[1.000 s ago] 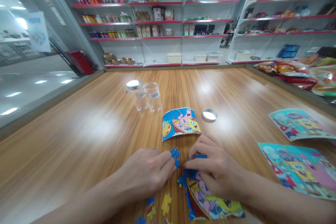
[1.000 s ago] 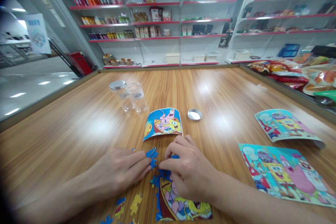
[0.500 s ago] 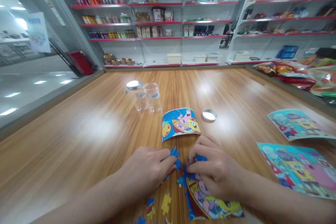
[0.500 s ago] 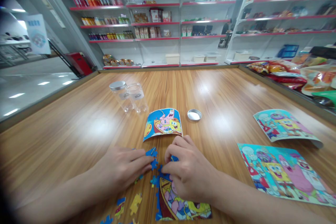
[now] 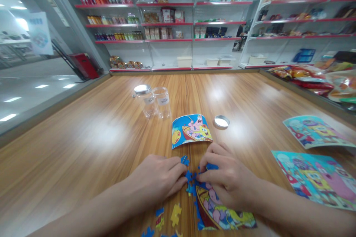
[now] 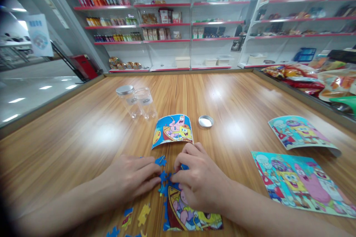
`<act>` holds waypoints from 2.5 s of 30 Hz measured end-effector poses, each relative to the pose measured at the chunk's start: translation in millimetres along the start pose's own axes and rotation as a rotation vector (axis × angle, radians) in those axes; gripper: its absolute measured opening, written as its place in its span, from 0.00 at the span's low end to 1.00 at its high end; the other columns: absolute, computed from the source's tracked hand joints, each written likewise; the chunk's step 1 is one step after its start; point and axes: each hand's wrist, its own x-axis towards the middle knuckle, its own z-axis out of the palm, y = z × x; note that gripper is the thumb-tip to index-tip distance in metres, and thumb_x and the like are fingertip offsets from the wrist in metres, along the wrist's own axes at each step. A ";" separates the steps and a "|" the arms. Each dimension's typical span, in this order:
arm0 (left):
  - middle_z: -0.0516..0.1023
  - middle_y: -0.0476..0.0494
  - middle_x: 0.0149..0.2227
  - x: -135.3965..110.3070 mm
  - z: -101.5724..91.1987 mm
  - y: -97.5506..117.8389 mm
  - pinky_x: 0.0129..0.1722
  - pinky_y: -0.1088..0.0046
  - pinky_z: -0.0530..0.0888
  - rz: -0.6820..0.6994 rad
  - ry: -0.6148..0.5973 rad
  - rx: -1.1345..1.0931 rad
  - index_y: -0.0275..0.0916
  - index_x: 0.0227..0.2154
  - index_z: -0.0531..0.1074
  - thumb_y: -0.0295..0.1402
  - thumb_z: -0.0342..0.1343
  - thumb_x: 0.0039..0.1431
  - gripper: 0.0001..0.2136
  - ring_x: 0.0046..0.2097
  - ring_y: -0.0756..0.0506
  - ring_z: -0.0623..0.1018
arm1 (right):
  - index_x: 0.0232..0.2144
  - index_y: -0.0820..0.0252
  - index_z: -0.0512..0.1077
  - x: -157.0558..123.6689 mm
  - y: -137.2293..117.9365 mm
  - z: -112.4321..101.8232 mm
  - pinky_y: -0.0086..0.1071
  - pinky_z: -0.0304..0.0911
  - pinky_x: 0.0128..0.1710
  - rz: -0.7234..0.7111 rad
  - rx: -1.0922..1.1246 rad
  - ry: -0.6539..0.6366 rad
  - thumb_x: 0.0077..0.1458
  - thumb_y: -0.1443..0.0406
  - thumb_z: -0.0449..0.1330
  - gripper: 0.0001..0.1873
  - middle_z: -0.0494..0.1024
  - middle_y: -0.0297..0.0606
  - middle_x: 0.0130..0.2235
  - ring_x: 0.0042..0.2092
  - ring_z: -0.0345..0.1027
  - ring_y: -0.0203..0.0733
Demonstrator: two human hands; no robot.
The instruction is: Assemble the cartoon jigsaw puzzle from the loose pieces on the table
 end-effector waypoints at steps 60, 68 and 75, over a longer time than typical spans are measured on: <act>0.73 0.47 0.29 -5.4 -6.0 13.4 0.20 0.66 0.68 0.198 0.049 0.012 0.35 0.41 0.74 0.28 0.48 0.67 0.09 0.25 0.46 0.71 | 0.35 0.57 0.80 -1.0 0.1 0.7 0.41 0.56 0.40 -0.008 0.005 0.013 0.49 0.75 0.58 0.15 0.75 0.39 0.37 0.40 0.59 0.45; 0.73 0.47 0.32 -5.5 -6.6 10.4 0.20 0.68 0.67 0.128 0.080 -0.031 0.36 0.50 0.71 0.31 0.49 0.68 0.12 0.26 0.46 0.73 | 0.33 0.58 0.79 -1.5 -0.6 1.1 0.41 0.56 0.39 -0.010 0.010 0.021 0.51 0.75 0.57 0.14 0.75 0.39 0.37 0.40 0.58 0.45; 0.72 0.49 0.30 -4.5 -1.5 2.9 0.21 0.69 0.66 0.078 0.073 -0.044 0.41 0.41 0.74 0.33 0.49 0.69 0.09 0.27 0.47 0.73 | 0.34 0.57 0.80 -1.0 -0.6 -0.7 0.41 0.57 0.40 -0.009 0.009 0.014 0.49 0.75 0.59 0.14 0.76 0.38 0.37 0.41 0.59 0.45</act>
